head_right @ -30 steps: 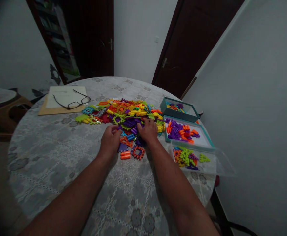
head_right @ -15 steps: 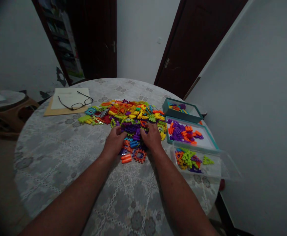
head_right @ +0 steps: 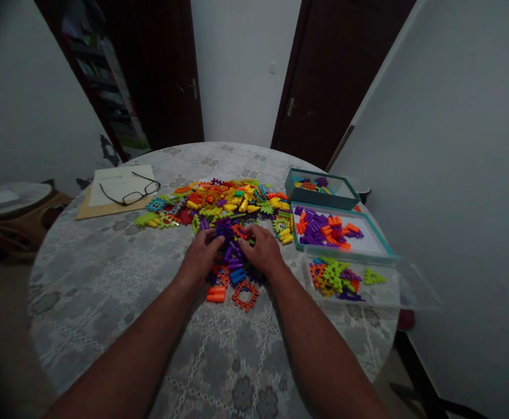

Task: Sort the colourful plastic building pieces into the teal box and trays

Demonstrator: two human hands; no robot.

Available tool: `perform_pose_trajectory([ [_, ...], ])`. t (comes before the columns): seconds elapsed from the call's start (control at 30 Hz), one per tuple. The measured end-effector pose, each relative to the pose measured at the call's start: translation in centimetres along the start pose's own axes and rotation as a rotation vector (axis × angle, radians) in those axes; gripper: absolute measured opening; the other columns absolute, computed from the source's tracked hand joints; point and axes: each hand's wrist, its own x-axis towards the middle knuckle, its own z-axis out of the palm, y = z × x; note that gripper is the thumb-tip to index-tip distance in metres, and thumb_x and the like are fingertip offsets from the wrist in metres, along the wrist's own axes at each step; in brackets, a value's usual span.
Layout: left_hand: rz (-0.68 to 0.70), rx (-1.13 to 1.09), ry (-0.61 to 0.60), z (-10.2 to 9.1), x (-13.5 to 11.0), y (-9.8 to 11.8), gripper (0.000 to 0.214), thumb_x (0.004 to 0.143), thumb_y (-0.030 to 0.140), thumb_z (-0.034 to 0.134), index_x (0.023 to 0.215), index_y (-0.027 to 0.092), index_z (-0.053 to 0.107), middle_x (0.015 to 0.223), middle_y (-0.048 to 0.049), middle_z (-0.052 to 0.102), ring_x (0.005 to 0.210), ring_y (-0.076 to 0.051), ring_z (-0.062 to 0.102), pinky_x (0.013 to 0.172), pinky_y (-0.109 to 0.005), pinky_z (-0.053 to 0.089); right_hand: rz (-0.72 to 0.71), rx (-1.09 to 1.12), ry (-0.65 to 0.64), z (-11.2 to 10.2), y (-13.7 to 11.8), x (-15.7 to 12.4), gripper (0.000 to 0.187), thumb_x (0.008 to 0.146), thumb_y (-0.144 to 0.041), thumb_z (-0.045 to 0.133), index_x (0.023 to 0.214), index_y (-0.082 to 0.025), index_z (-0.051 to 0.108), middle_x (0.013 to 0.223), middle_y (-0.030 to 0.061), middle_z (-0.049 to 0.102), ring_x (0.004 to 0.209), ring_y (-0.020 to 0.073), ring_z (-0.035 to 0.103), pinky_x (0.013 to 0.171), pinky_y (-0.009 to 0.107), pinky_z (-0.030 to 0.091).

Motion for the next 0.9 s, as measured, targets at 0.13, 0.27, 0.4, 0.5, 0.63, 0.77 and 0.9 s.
perform_pose_trajectory([
  [0.13, -0.076, 0.07, -0.055, 0.0, -0.3, 1.4, 0.05, 0.084, 0.049, 0.071, 0.126, 0.022, 0.063, 0.113, -0.0122, 0.074, 0.091, -0.025, 0.071, 0.067, -0.033, 0.055, -0.084, -0.042, 0.036, 0.3, -0.4, -0.1, 0.03, 0.096, -0.037, 0.065, 0.12, -0.019, 0.068, 0.115, 0.0115, 0.074, 0.11, 0.0277, 0.066, 0.103, 0.043, 0.05],
  [0.27, -0.073, 0.108, -0.074, 0.1, -0.5, 1.8, 0.051, 0.085, 0.056, 0.068, 0.124, 0.023, 0.064, 0.117, -0.0118, 0.073, 0.094, -0.026, 0.071, 0.071, -0.035, 0.055, -0.124, -0.064, 0.013, 0.5, -0.6, -0.1, 0.036, 0.095, -0.04, 0.067, 0.125, -0.019, 0.068, 0.117, 0.0127, 0.074, 0.112, 0.0291, 0.065, 0.103, 0.044, 0.05],
  [0.4, 0.035, 0.221, -0.076, 0.2, -0.4, 1.6, 0.047, 0.088, 0.058, 0.066, 0.118, 0.022, 0.065, 0.114, -0.0117, 0.073, 0.103, -0.028, 0.069, 0.085, -0.04, 0.054, -0.133, -0.043, 0.017, 0.5, -0.4, -0.2, 0.038, 0.096, -0.041, 0.066, 0.127, -0.019, 0.067, 0.119, 0.0126, 0.073, 0.113, 0.0285, 0.065, 0.103, 0.043, 0.051],
  [0.5, 0.154, 0.336, -0.072, 0.4, -0.4, 1.4, 0.042, 0.089, 0.055, 0.066, 0.113, 0.021, 0.065, 0.111, -0.0109, 0.073, 0.106, -0.029, 0.069, 0.096, -0.043, 0.051, -0.135, -0.021, 0.017, 0.4, -0.2, -0.3, 0.039, 0.097, -0.042, 0.065, 0.128, -0.018, 0.067, 0.12, 0.0128, 0.073, 0.112, 0.0279, 0.066, 0.103, 0.042, 0.051],
  [0.63, 0.213, 0.338, -0.078, 0.5, -0.2, 1.2, 0.036, 0.088, 0.051, 0.068, 0.108, 0.021, 0.066, 0.108, -0.0106, 0.074, 0.103, -0.029, 0.069, 0.098, -0.045, 0.05, -0.118, 0.002, 0.042, 0.4, -0.3, -0.3, 0.04, 0.097, -0.042, 0.064, 0.129, -0.018, 0.066, 0.12, 0.0133, 0.073, 0.114, 0.0277, 0.066, 0.103, 0.042, 0.051],
  [0.77, 0.224, 0.205, -0.04, 0.5, 0.0, 1.4, 0.04, 0.081, 0.046, 0.079, 0.111, 0.021, 0.068, 0.113, -0.0111, 0.073, 0.108, -0.03, 0.069, 0.1, -0.045, 0.052, -0.125, 0.003, 0.047, 0.4, -0.7, -0.3, 0.038, 0.098, -0.043, 0.062, 0.126, -0.017, 0.067, 0.117, 0.0136, 0.073, 0.113, 0.0278, 0.066, 0.103, 0.042, 0.051],
  [0.9, 0.181, 0.051, -0.033, 0.7, 0.0, 1.6, 0.056, 0.074, 0.035, 0.086, 0.127, 0.024, 0.069, 0.125, -0.0107, 0.072, 0.113, -0.03, 0.069, 0.106, -0.044, 0.05, -0.128, 0.003, 0.055, 0.4, -1.2, -0.3, 0.036, 0.099, -0.041, 0.061, 0.126, -0.017, 0.066, 0.117, 0.0136, 0.073, 0.112, 0.0274, 0.066, 0.102, 0.042, 0.051],
])
